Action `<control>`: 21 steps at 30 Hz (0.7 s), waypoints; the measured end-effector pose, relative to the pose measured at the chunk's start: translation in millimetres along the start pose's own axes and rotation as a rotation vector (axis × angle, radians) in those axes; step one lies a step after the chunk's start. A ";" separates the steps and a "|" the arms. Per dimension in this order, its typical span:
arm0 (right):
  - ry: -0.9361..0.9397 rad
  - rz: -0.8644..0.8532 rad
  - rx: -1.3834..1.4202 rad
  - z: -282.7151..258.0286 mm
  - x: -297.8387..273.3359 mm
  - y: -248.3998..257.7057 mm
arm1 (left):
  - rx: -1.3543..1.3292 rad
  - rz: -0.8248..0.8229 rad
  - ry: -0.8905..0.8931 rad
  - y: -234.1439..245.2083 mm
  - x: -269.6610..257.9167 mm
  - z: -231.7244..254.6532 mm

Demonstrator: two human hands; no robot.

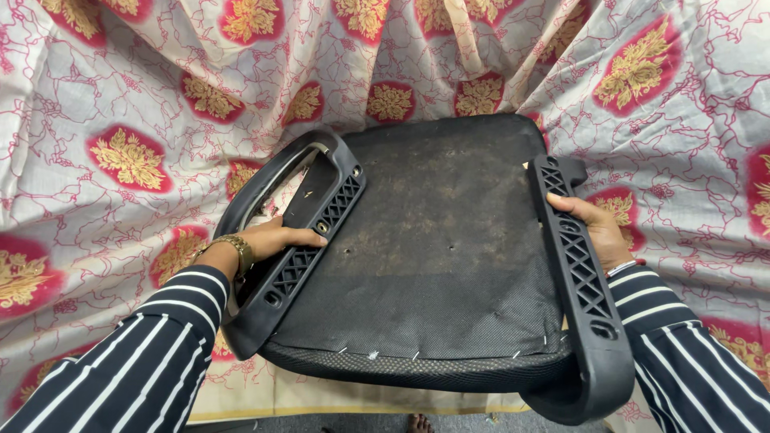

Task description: The person assembles a chair by attaching two armrests to a seat cushion. They position the armrests, align screw holes, insert screws, and tighten them with a screwdriver.

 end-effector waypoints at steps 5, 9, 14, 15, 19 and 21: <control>0.137 -0.020 -0.097 -11.7 -4.7 6.0 | -0.252 0.026 -0.040 28.2 9.7 -24.1; -0.142 -0.023 0.222 7.3 7.7 8.5 | -0.398 -0.055 0.017 36.8 18.5 -39.4; -0.038 -0.029 0.092 5.0 7.3 12.4 | -0.510 -0.163 0.193 8.5 22.8 -56.8; -0.018 -0.045 0.081 3.8 5.1 10.8 | -0.491 -0.162 0.184 9.9 26.2 -55.4; -0.084 0.058 0.122 9.6 -1.2 19.6 | -0.469 -0.158 0.142 32.9 35.4 -47.3; -0.019 0.100 0.054 4.5 -6.9 22.9 | -0.505 -0.166 0.105 47.4 33.8 -32.8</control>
Point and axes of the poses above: each hand's wrist, its own x-axis towards the middle knuckle, its own y-axis out of the back of the hand, z = x × y, the point moved 9 cm from there along x, towards the middle knuckle, and after that the axes turned 8 degrees about -x, right-handed, at the moved point
